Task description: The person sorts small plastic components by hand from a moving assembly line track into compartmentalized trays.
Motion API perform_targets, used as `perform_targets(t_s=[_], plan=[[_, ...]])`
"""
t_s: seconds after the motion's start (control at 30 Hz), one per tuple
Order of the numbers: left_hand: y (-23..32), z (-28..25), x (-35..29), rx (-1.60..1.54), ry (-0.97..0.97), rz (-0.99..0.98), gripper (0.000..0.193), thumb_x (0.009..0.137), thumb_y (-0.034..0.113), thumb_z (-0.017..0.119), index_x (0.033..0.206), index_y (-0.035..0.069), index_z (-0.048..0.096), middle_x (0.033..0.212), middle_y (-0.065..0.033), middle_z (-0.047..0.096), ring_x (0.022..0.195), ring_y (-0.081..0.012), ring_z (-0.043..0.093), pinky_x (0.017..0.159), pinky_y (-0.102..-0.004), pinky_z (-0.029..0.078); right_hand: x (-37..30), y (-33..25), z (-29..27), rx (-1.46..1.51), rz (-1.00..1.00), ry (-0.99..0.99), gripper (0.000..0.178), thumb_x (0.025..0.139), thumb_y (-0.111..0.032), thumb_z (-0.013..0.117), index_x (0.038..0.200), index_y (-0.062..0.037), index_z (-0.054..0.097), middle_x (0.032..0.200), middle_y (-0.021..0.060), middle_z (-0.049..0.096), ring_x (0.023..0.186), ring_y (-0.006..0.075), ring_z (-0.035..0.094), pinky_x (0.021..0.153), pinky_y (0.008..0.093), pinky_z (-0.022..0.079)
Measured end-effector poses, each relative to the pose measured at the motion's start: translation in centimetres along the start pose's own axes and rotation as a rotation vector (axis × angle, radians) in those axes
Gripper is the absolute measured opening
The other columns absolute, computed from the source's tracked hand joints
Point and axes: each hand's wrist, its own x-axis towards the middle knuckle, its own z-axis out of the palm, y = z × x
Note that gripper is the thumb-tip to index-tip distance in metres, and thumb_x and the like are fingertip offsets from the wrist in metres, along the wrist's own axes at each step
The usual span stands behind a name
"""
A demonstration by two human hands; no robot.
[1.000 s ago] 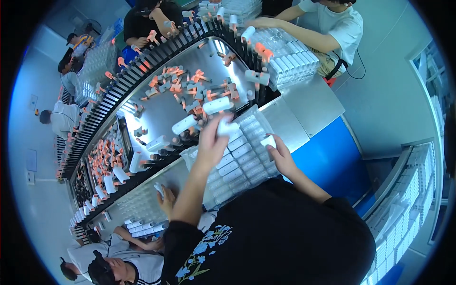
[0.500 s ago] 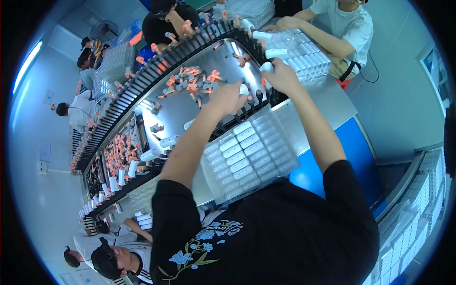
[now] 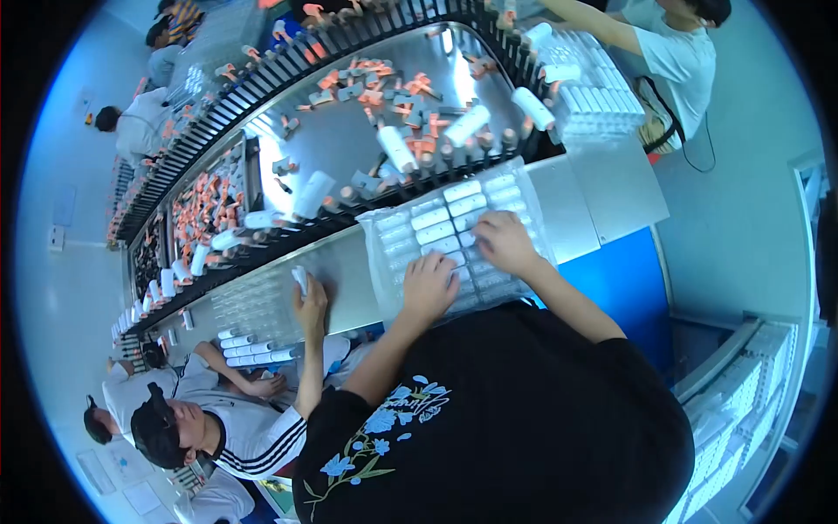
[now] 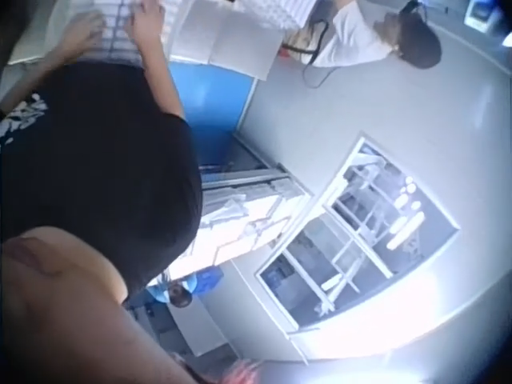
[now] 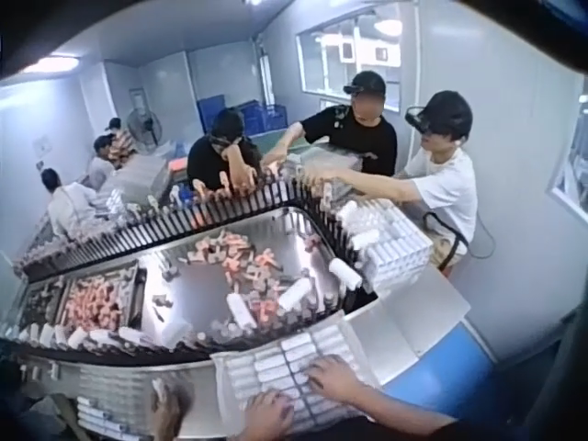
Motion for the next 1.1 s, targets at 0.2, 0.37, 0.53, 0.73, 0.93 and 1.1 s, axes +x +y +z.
perform_targets(t_s=[0.2,0.37,0.53,0.73,0.93,1.1], plan=[[0.0,2.1,-2.3,-0.019,0.057,-0.076,0.027,0.079,0.022,0.071,0.104,0.013,0.066,0.103,-0.0049,0.061,0.097,-0.0278,0.059,0.081,-0.0432,0.046,1.5,-1.2,-0.6,-0.067,0.035,-0.161,0.031,0.078,-0.019,0.073,0.108,-0.0137,0.065,0.107,0.0051,0.059,0.108,0.0268,0.058,0.091,0.043,0.046],[0.1,1.3,-1.5,0.048,-0.024,0.007,0.034,0.079,0.021,0.07,0.11,0.009,0.062,0.106,-0.0078,0.062,0.097,-0.028,0.059,0.084,-0.0422,0.044,0.9,-0.5,0.1,-0.064,-0.075,-0.124,0.023,0.08,-0.016,0.064,0.102,-0.0098,0.064,0.104,0.0082,0.061,0.105,0.029,0.058,0.089,0.0441,0.048],[0.5,0.9,-1.9,-0.106,0.007,-0.058,0.03,0.082,0.017,0.066,0.109,0.007,0.06,0.109,-0.0123,0.064,0.102,-0.0317,0.06,0.09,-0.0433,0.044,1.5,-0.7,0.4,-0.055,0.021,-0.224,0.017,0.083,-0.017,0.06,0.098,-0.0088,0.064,0.104,0.0107,0.062,0.103,0.0302,0.061,0.085,0.0449,0.05],[0.3,0.4,-0.2,-1.255,-0.098,-0.714,0.038,0.092,0.012,0.047,0.127,0.001,0.055,0.109,-0.014,0.065,0.095,-0.0241,0.065,0.08,-0.0348,0.052,1.1,-0.5,-0.4,-0.079,-0.092,-0.142,0.021,0.087,-0.018,0.058,0.102,-0.0041,0.061,0.097,0.0144,0.063,0.097,0.0336,0.063,0.083,0.0464,0.051],[5.4,-7.6,10.0,-1.519,0.074,-0.315,0.04,0.091,0.013,0.041,0.126,0.0,0.051,0.099,-0.0093,0.062,0.082,-0.0171,0.061,0.075,-0.0317,0.051,-0.7,-2.1,-7.1,0.63,0.477,-0.003,0.033,0.095,-0.016,0.053,0.125,-0.0001,0.053,0.112,0.0233,0.066,0.105,0.0433,0.062,0.09,0.0495,0.048],[7.8,-10.5,23.8,-0.894,-0.003,-0.028,0.04,0.084,0.007,0.054,0.124,0.001,0.058,0.102,-0.0101,0.066,0.091,-0.0148,0.063,0.076,-0.0317,0.05,-5.5,0.0,-7.0,0.855,0.616,0.19,0.039,0.1,-0.021,0.058,0.13,0.0021,0.055,0.108,0.0175,0.066,0.101,0.0263,0.064,0.09,0.035,0.048]])
